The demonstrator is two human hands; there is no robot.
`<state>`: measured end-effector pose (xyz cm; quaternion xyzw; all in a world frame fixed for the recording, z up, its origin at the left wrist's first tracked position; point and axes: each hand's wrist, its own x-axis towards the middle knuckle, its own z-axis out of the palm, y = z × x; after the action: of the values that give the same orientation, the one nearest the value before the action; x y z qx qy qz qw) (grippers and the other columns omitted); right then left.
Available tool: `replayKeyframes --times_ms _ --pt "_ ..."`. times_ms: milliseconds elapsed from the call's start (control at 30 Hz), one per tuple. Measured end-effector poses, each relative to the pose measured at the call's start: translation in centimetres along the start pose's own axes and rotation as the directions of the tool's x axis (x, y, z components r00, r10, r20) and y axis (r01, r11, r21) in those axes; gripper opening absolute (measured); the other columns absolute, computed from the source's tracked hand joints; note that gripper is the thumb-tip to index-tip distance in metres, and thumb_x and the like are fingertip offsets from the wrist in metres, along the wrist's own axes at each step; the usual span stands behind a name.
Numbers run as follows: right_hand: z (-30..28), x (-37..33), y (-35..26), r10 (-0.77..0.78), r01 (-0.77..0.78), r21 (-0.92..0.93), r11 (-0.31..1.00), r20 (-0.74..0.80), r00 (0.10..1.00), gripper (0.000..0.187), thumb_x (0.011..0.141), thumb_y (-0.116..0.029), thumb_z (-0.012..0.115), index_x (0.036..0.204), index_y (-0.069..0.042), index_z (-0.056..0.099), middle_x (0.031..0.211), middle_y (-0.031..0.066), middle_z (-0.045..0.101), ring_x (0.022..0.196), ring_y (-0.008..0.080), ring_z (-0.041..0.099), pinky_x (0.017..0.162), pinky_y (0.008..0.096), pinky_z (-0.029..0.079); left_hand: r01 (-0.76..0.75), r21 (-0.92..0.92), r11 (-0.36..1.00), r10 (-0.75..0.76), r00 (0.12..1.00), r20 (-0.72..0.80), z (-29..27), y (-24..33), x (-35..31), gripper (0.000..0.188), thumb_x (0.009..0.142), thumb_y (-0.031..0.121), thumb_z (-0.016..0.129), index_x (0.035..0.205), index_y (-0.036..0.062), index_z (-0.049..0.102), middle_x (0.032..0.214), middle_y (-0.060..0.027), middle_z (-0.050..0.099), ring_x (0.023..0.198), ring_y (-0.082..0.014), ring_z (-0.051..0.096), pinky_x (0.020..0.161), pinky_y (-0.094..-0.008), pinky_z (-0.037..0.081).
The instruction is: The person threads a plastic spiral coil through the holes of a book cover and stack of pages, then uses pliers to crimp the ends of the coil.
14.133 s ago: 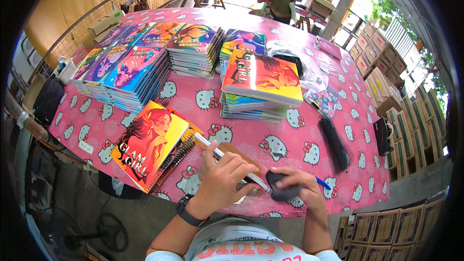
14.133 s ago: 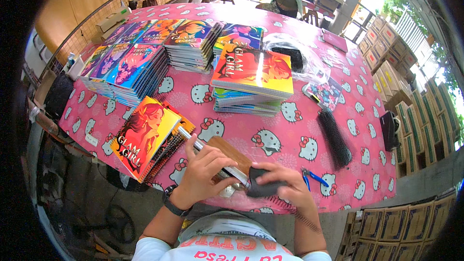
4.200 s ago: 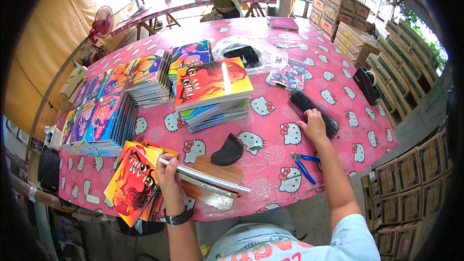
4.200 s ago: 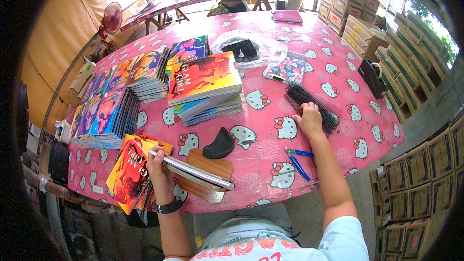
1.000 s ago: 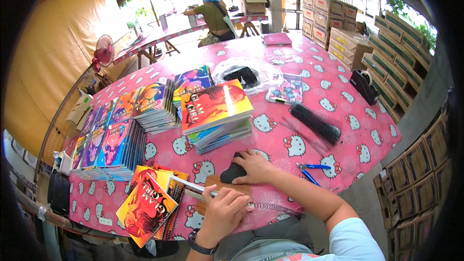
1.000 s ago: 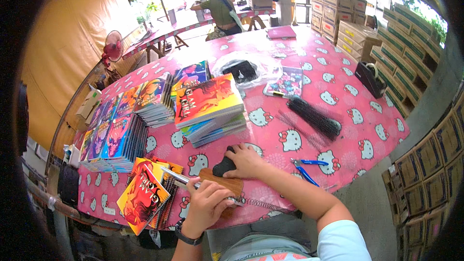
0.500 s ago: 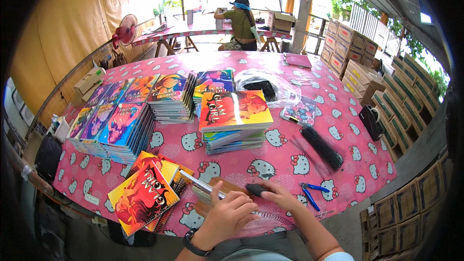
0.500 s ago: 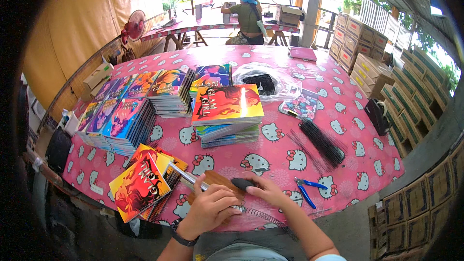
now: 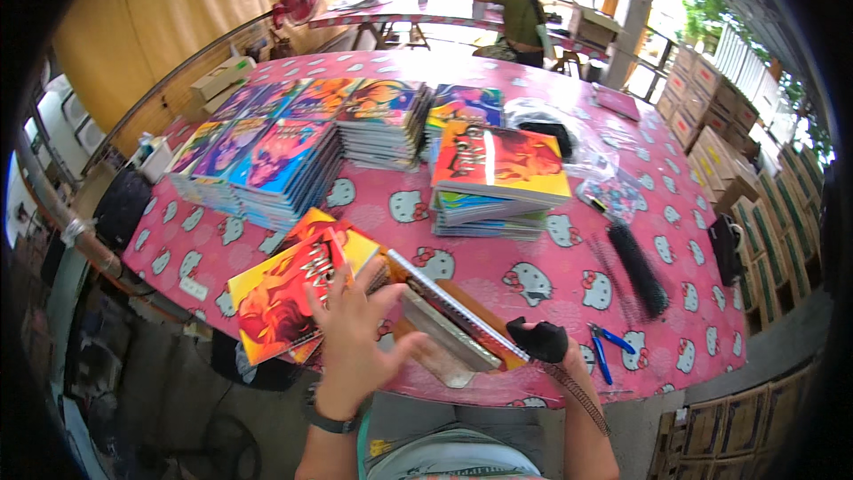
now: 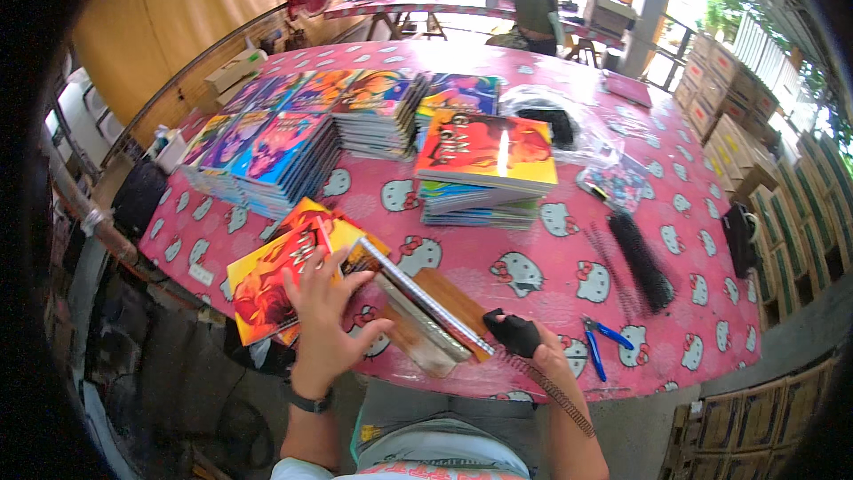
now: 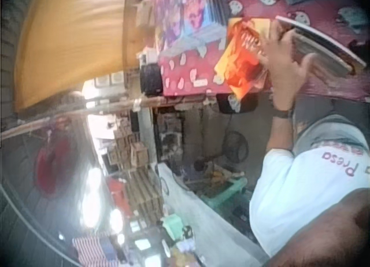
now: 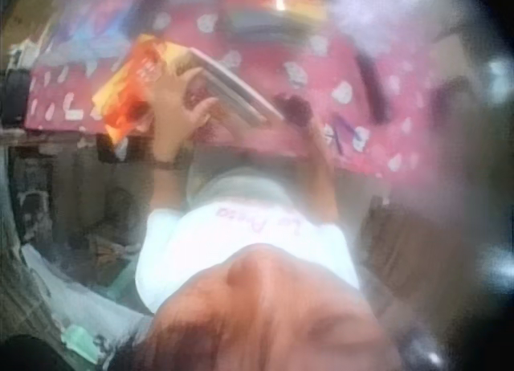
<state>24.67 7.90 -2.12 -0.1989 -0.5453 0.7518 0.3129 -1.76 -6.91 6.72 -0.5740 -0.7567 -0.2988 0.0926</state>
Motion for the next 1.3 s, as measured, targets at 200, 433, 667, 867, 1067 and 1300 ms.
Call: replayKeyframes --times_ms 200,433,667,867,1067,1300 --pt "1.3 1.0 0.0 0.01 -0.005 -0.055 0.999 0.095 0.995 0.088 0.076 -0.064 0.062 0.127 0.006 0.048 0.122 0.0134 0.057 0.112 0.0205 0.054 0.098 0.0335 0.04 0.174 0.241 0.955 -0.19 0.981 0.045 0.0 -7.3 -3.4 0.048 0.077 0.03 0.07 0.12 0.0121 0.061 0.133 -0.0108 0.051 0.119 -0.0349 0.044 0.097 -0.0491 0.035" --pt "0.9 1.4 -1.4 -0.013 0.028 -0.21 0.977 0.072 0.997 0.085 0.078 -0.067 0.058 0.121 0.007 0.054 0.116 0.0136 0.06 0.108 0.0198 0.056 0.096 0.0339 0.041 0.222 0.211 0.952 -0.214 0.975 -0.062 3.7 -7.0 1.1 0.039 0.084 0.024 0.064 0.119 0.0073 0.061 0.125 -0.0113 0.057 0.115 -0.0317 0.046 0.098 -0.0429 0.037" --pt "3.4 1.5 -7.4 -0.161 0.183 -0.074 0.98 0.233 0.959 0.088 0.079 -0.073 0.048 0.107 0.009 0.063 0.117 0.0204 0.059 0.107 0.0272 0.058 0.095 0.0364 0.041 -0.231 -0.291 0.929 0.207 0.972 -0.109 3.8 3.0 0.8 0.041 0.073 0.027 0.074 0.111 0.0156 0.061 0.111 -0.0041 0.06 0.116 -0.0256 0.051 0.11 -0.0597 0.013" --pt "2.6 1.3 -6.7 -0.063 0.096 -0.404 0.91 0.093 0.994 0.067 0.076 -0.057 0.059 0.104 0.003 0.068 0.114 0.022 0.06 0.106 0.0283 0.057 0.093 0.0362 0.041 -0.29 -0.422 0.859 0.267 0.957 -0.113 4.6 3.3 1.6 0.03 0.068 0.024 0.079 0.092 0.0165 0.063 0.09 0.0003 0.058 0.096 -0.0199 0.057 0.11 -0.0591 0.016" --pt "2.2 2.2 -7.6 0.0 0.111 -0.608 0.786 0.18 0.984 0.049 0.079 -0.042 0.063 0.104 -0.001 0.069 0.112 0.0151 0.064 0.108 0.0286 0.056 0.094 0.0374 0.04 -0.272 -0.43 0.861 0.266 0.961 -0.076 4.3 3.1 1.4 0.035 0.064 0.024 0.081 0.093 0.0155 0.063 0.089 -0.0005 0.059 0.093 -0.0212 0.058 0.11 -0.0572 0.017" --pt "2.7 3.5 -8.0 0.154 -0.05 -0.573 0.818 0.134 0.979 0.061 0.079 -0.057 0.06 0.1 0.0 0.069 0.108 0.0133 0.066 0.107 0.0281 0.058 0.096 0.0395 0.039 -0.265 -0.405 0.875 0.254 0.964 -0.081 4.0 3.3 1.5 0.043 0.061 0.024 0.083 0.098 0.0145 0.065 0.088 -0.0021 0.062 0.091 -0.0228 0.059 0.111 -0.0553 0.019"
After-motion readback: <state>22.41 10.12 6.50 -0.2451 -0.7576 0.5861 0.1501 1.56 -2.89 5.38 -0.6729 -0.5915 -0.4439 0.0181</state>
